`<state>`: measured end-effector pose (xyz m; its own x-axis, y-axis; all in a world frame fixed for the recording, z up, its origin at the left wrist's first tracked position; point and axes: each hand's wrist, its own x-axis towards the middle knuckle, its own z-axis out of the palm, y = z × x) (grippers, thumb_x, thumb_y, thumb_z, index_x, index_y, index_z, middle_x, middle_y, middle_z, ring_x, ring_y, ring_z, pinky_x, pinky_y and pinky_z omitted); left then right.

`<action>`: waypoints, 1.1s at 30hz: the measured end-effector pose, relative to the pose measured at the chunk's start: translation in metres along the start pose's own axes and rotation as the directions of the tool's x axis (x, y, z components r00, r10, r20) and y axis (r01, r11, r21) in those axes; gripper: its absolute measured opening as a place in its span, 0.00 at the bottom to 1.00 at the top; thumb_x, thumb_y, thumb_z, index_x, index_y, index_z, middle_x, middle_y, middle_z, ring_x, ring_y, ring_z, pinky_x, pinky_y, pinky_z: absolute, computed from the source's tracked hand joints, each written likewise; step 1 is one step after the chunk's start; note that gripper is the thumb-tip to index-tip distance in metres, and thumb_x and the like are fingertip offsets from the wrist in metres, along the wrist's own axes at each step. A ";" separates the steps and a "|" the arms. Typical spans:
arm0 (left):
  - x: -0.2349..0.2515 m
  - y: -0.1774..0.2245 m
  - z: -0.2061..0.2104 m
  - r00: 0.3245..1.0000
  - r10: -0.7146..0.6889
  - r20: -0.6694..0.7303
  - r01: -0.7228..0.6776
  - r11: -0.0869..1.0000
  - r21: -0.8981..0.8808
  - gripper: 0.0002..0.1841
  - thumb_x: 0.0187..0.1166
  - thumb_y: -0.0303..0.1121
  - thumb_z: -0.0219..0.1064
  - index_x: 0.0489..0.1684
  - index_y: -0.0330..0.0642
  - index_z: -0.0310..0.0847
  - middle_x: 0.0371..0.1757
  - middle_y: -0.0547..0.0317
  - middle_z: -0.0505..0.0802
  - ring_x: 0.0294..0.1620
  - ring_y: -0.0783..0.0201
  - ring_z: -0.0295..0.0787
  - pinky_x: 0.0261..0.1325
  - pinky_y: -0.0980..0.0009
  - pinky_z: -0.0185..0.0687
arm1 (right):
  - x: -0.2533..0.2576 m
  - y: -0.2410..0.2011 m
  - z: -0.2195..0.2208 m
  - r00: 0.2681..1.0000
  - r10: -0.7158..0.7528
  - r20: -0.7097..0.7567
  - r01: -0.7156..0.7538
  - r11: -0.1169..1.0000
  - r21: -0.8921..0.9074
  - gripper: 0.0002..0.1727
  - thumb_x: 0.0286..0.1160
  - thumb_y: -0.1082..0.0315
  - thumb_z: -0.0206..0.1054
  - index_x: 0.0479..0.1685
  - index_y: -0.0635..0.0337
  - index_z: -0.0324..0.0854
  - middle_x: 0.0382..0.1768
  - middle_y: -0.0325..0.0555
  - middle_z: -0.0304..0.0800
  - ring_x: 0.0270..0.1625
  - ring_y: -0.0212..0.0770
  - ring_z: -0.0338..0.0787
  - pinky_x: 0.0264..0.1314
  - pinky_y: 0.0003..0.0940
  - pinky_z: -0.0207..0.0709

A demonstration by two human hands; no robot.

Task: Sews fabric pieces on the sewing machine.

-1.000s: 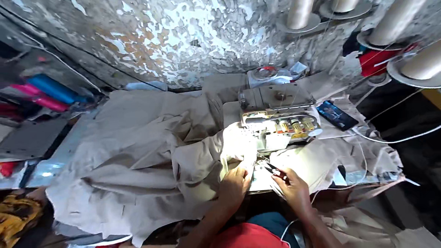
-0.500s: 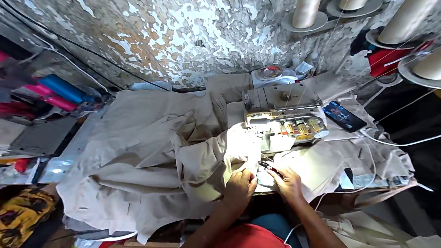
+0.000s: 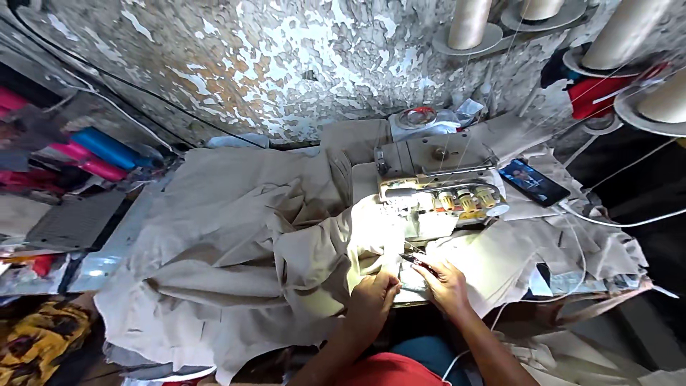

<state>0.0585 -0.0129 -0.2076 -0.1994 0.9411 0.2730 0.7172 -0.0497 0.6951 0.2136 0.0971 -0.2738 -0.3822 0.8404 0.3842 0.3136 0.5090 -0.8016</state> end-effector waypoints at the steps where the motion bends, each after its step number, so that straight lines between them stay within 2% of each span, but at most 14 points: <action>1: 0.001 0.003 -0.002 1.000 0.006 0.016 -0.005 1.000 -0.029 0.06 0.78 0.29 0.67 0.40 0.35 0.88 0.33 0.56 0.95 0.37 0.63 0.94 0.48 0.67 0.87 | 0.000 0.000 -0.001 1.000 0.010 0.001 -0.010 1.000 0.017 0.13 0.70 0.66 0.72 0.48 0.60 0.96 0.46 0.50 0.98 0.50 0.48 0.96 0.57 0.47 0.86; 6: 0.027 0.034 -0.010 0.939 0.267 0.217 -0.262 0.964 -0.052 0.08 0.84 0.29 0.62 0.41 0.37 0.88 0.31 0.53 0.94 0.34 0.59 0.92 0.44 0.64 0.86 | -0.002 0.003 -0.025 0.991 0.076 -0.112 -0.063 0.992 0.112 0.14 0.67 0.70 0.74 0.48 0.70 0.91 0.43 0.52 0.94 0.44 0.30 0.91 0.53 0.20 0.83; 8: 0.049 0.043 -0.004 0.898 0.351 0.266 -0.369 0.929 0.020 0.09 0.84 0.30 0.62 0.45 0.38 0.89 0.29 0.52 0.92 0.31 0.55 0.91 0.40 0.62 0.85 | -0.001 0.005 -0.044 0.973 0.146 -0.180 -0.132 0.987 0.087 0.17 0.71 0.71 0.73 0.55 0.76 0.87 0.44 0.57 0.93 0.42 0.30 0.90 0.48 0.19 0.83; 10: 0.077 0.049 0.003 0.876 0.358 0.325 -0.400 0.914 0.071 0.11 0.85 0.30 0.61 0.52 0.37 0.88 0.33 0.49 0.94 0.36 0.50 0.94 0.43 0.56 0.88 | -0.002 0.010 -0.066 0.942 0.206 -0.267 -0.202 0.979 0.040 0.20 0.74 0.70 0.71 0.59 0.78 0.84 0.47 0.61 0.92 0.42 0.34 0.91 0.47 0.24 0.84; 13: 0.116 0.054 0.006 0.818 0.207 0.536 -0.364 0.909 0.205 0.14 0.88 0.27 0.57 0.63 0.38 0.84 0.46 0.44 0.95 0.52 0.44 0.93 0.61 0.49 0.83 | -0.007 0.024 -0.097 0.894 0.266 -0.360 -0.268 0.962 0.045 0.21 0.78 0.69 0.67 0.63 0.80 0.80 0.48 0.59 0.90 0.43 0.28 0.86 0.49 0.22 0.81; 15: 0.130 0.057 0.005 0.754 0.021 0.657 -0.289 0.909 0.302 0.18 0.87 0.22 0.55 0.73 0.40 0.78 0.62 0.42 0.90 0.66 0.42 0.86 0.69 0.46 0.79 | -0.010 0.031 -0.115 0.865 0.289 -0.411 -0.315 0.949 0.004 0.23 0.80 0.67 0.67 0.64 0.80 0.79 0.49 0.61 0.90 0.44 0.29 0.86 0.51 0.23 0.80; 17: 0.131 0.060 0.003 0.711 -0.108 0.695 -0.218 0.906 0.363 0.24 0.88 0.21 0.52 0.81 0.47 0.73 0.83 0.47 0.78 0.79 0.43 0.77 0.73 0.45 0.76 | -0.010 0.037 -0.129 0.832 0.316 -0.456 -0.368 0.930 -0.027 0.23 0.81 0.66 0.66 0.66 0.78 0.79 0.50 0.62 0.90 0.46 0.32 0.87 0.53 0.25 0.80; 19: 0.125 0.057 0.001 0.690 -0.157 0.707 -0.174 0.912 0.372 0.26 0.92 0.25 0.47 0.88 0.52 0.66 0.90 0.51 0.69 0.80 0.44 0.78 0.70 0.44 0.79 | -0.009 0.045 -0.139 0.794 0.342 -0.502 -0.406 0.914 -0.018 0.22 0.82 0.68 0.65 0.66 0.78 0.78 0.51 0.63 0.89 0.47 0.33 0.87 0.55 0.26 0.80; 21: 0.115 0.045 0.003 0.775 -0.043 0.630 -0.198 0.931 0.308 0.23 0.91 0.26 0.49 0.83 0.48 0.73 0.84 0.48 0.78 0.72 0.42 0.85 0.66 0.45 0.82 | -0.005 0.052 -0.145 0.758 0.367 -0.540 -0.448 0.894 -0.021 0.22 0.83 0.68 0.64 0.68 0.78 0.77 0.55 0.66 0.88 0.51 0.38 0.88 0.58 0.30 0.81; 23: 0.106 0.037 0.006 0.873 0.120 0.472 -0.270 0.925 0.265 0.17 0.88 0.27 0.55 0.68 0.40 0.86 0.58 0.40 0.94 0.55 0.39 0.93 0.53 0.44 0.86 | 0.000 0.059 -0.150 0.741 0.413 -0.529 -0.510 0.859 -0.044 0.24 0.85 0.69 0.61 0.74 0.77 0.74 0.64 0.71 0.85 0.59 0.51 0.89 0.64 0.43 0.80; 25: 0.098 0.032 0.009 0.909 0.283 0.305 -0.371 0.884 0.284 0.13 0.85 0.30 0.61 0.53 0.39 0.93 0.37 0.44 0.96 0.37 0.42 0.96 0.36 0.47 0.87 | 0.004 0.066 -0.152 0.736 0.472 -0.485 -0.584 0.805 -0.103 0.26 0.87 0.68 0.59 0.80 0.73 0.71 0.70 0.71 0.81 0.69 0.60 0.85 0.73 0.51 0.75; 27: 0.090 0.025 0.009 0.897 0.410 0.165 -0.441 0.846 0.299 0.12 0.80 0.29 0.63 0.45 0.42 0.95 0.36 0.49 0.97 0.35 0.48 0.95 0.38 0.53 0.87 | 0.010 0.070 -0.152 0.741 0.496 -0.453 -0.624 0.758 -0.192 0.28 0.87 0.70 0.58 0.84 0.72 0.67 0.73 0.72 0.80 0.73 0.66 0.82 0.77 0.57 0.71; 30: 0.066 0.017 -0.005 0.905 0.406 0.128 -0.425 0.843 0.329 0.14 0.78 0.27 0.62 0.49 0.45 0.96 0.52 0.51 0.97 0.46 0.49 0.96 0.47 0.54 0.87 | 0.011 0.075 -0.150 0.768 0.489 -0.413 -0.624 0.715 -0.314 0.28 0.85 0.74 0.57 0.84 0.71 0.67 0.73 0.73 0.79 0.73 0.71 0.82 0.76 0.62 0.71; 33: 0.030 0.005 -0.020 0.922 0.366 0.129 -0.387 0.849 0.359 0.14 0.83 0.36 0.60 0.46 0.44 0.94 0.43 0.53 0.97 0.45 0.52 0.95 0.55 0.57 0.87 | 0.009 0.079 -0.150 0.818 0.449 -0.359 -0.566 0.735 -0.372 0.27 0.82 0.79 0.56 0.81 0.72 0.70 0.77 0.75 0.74 0.77 0.74 0.77 0.78 0.64 0.69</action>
<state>0.0430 0.0085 -0.1831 0.1644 0.8925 0.4200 0.9260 -0.2864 0.2460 0.3651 0.1732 -0.2651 0.1398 0.9830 0.1190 0.7705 -0.0325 -0.6366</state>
